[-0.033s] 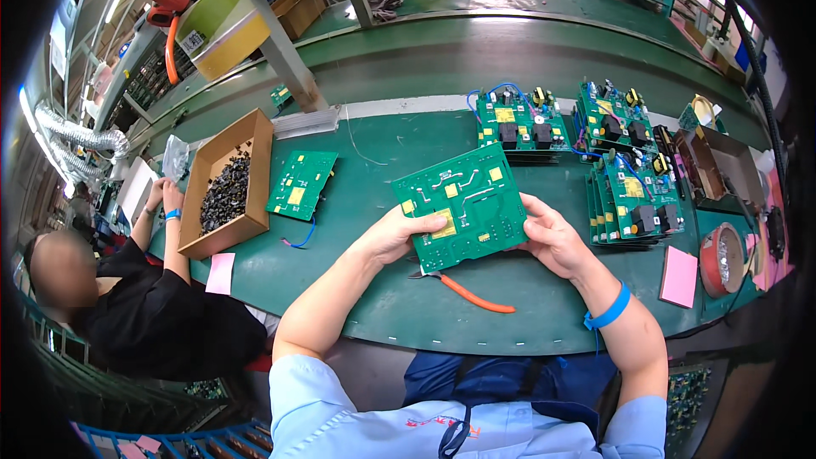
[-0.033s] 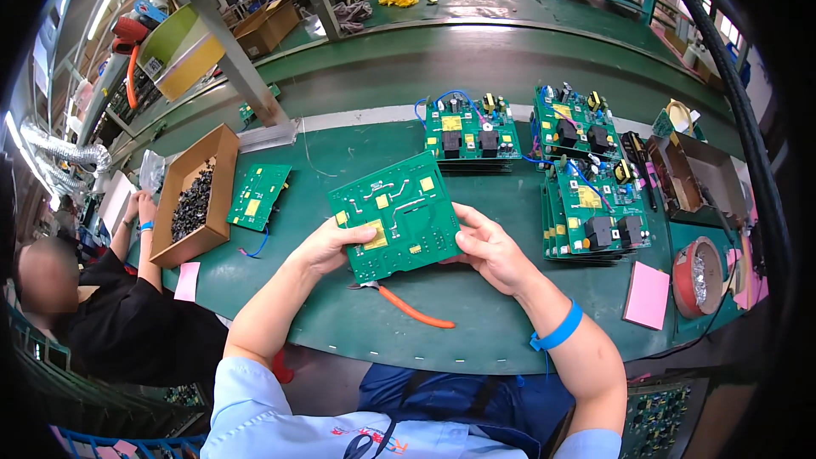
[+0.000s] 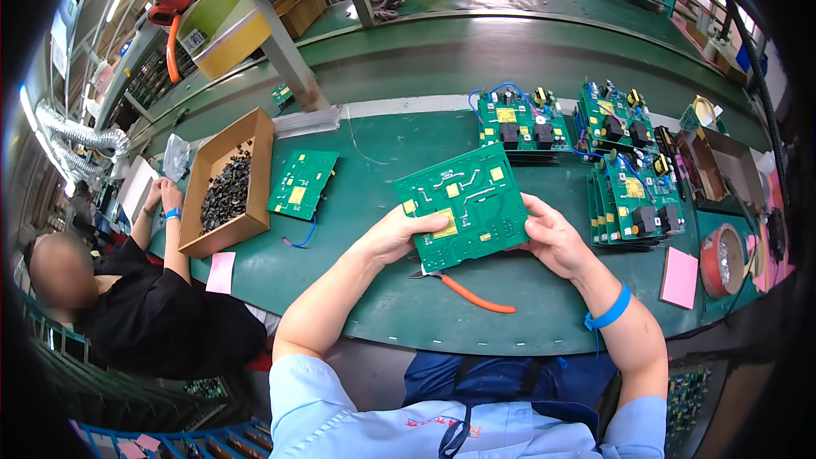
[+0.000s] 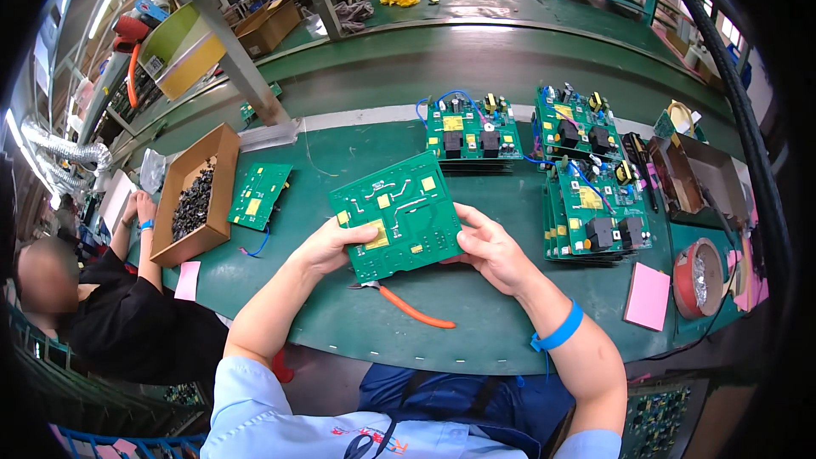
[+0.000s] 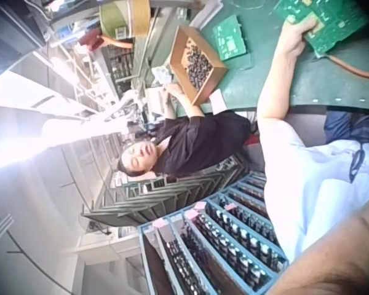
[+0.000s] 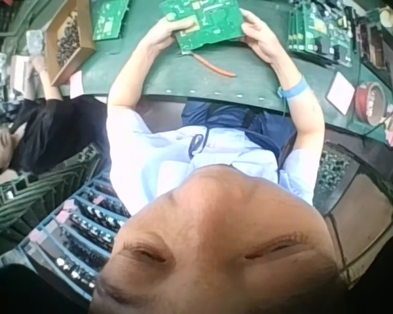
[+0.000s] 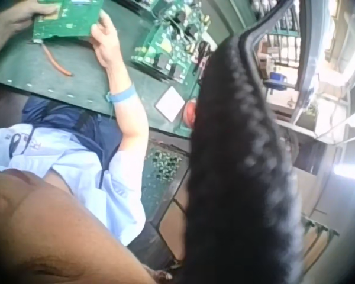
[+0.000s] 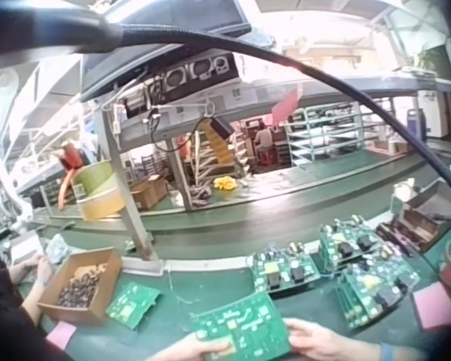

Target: The person assembles green circuit boards by hand, using pliers to trim components and a soldering iron to secure connections. They handle multiple boards sequentially, inspecting them and placing them into a stack on the table.

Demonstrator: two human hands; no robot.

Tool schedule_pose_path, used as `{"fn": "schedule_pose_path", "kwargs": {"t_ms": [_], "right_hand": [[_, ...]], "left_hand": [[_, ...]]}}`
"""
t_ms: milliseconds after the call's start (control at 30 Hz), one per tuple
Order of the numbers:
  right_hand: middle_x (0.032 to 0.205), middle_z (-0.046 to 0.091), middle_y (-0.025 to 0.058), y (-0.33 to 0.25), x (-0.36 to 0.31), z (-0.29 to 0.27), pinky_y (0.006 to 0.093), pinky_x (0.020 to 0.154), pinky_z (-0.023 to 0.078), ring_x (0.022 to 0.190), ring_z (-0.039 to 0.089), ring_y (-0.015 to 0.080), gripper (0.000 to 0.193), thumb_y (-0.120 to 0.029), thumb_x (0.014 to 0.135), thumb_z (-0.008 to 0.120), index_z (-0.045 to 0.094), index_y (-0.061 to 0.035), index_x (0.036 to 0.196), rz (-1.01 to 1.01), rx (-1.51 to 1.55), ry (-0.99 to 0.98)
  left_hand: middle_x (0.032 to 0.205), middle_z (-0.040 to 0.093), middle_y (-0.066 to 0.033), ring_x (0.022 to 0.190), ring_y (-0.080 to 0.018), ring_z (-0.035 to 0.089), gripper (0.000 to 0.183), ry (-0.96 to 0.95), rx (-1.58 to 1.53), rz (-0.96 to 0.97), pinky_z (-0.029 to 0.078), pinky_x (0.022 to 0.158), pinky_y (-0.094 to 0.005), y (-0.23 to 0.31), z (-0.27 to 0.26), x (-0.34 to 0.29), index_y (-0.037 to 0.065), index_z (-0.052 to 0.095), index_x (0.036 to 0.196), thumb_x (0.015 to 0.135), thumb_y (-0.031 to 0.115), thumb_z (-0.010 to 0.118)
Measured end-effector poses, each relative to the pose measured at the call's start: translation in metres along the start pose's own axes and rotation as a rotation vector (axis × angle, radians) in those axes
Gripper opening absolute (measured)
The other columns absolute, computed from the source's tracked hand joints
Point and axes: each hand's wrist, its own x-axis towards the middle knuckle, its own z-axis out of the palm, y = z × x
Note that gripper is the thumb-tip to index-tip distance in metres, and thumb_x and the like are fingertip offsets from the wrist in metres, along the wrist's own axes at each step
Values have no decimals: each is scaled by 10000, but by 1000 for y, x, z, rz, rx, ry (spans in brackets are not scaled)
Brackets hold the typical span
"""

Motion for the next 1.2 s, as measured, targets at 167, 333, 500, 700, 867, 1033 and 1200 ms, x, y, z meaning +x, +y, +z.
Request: {"fn": "schedule_pose_path", "kwargs": {"t_ms": [167, 333, 500, 700, 867, 1033, 1200], "right_hand": [[1109, 488, 71, 1, 1, 1, 337, 842, 397, 999, 485, 177, 523, -234, 811, 519, 300, -42, 1245, -7, 0, 7], [1133, 478, 72, 0, -1, 3, 324, 844, 384, 1002, 480, 171, 539, -221, 793, 540, 307, -37, 1242, -50, -31, 33], [1128, 480, 71, 2, 0, 3, 317, 833, 376, 998, 475, 160, 487, -241, 827, 489, 314, -47, 1239, -111, -5, 93], [1143, 450, 148, -3, 1, -3, 375, 828, 395, 1022, 465, 231, 565, -427, 853, 378, 296, -23, 1239, -81, 8, 255], [1139, 462, 124, -5, 0, 2, 369, 824, 410, 1018, 476, 205, 567, -421, 849, 364, 292, -20, 1243, 8, 226, 27], [1095, 503, 75, -1, 2, -4, 323, 815, 434, 959, 522, 152, 436, -140, 829, 470, 327, -11, 1220, -21, 233, 48], [1094, 505, 74, 1, 2, -10, 333, 823, 435, 958, 524, 155, 421, -114, 836, 452, 319, -24, 1226, -69, 236, 86]], "left_hand": [[1117, 493, -96, 1014, -204, 490, 533, -6, -38, -21, 408, 862, -346, 4, 2, -4, 32, 403, 1164, 696, 103, 647], [1133, 482, -88, 1020, -192, 484, 526, -65, 42, -7, 404, 863, -333, 4, -2, -5, 43, 401, 1174, 708, 105, 639], [1106, 503, -77, 1007, -168, 481, 514, -92, 52, 41, 375, 877, -301, 7, 5, -11, 40, 414, 1166, 715, 130, 642], [992, 562, -125, 932, -234, 533, 295, 284, 880, 848, 436, 772, -316, -6, 14, -9, 14, 550, 984, 703, 80, 610], [1041, 538, -107, 985, -310, 499, 333, 205, 1770, 1202, 417, 815, -393, -1, 9, -5, 118, 600, 943, 611, 93, 587], [1179, 436, -137, 1079, -309, 419, 349, 241, 1870, 1180, 342, 889, -418, -9, 9, -1, 182, 577, 1016, 671, 172, 523], [1241, 343, -168, 1149, -323, 329, 521, 645, 1717, 1077, 273, 938, -421, -11, 10, 3, 106, 473, 1141, 648, -59, 485]]}}
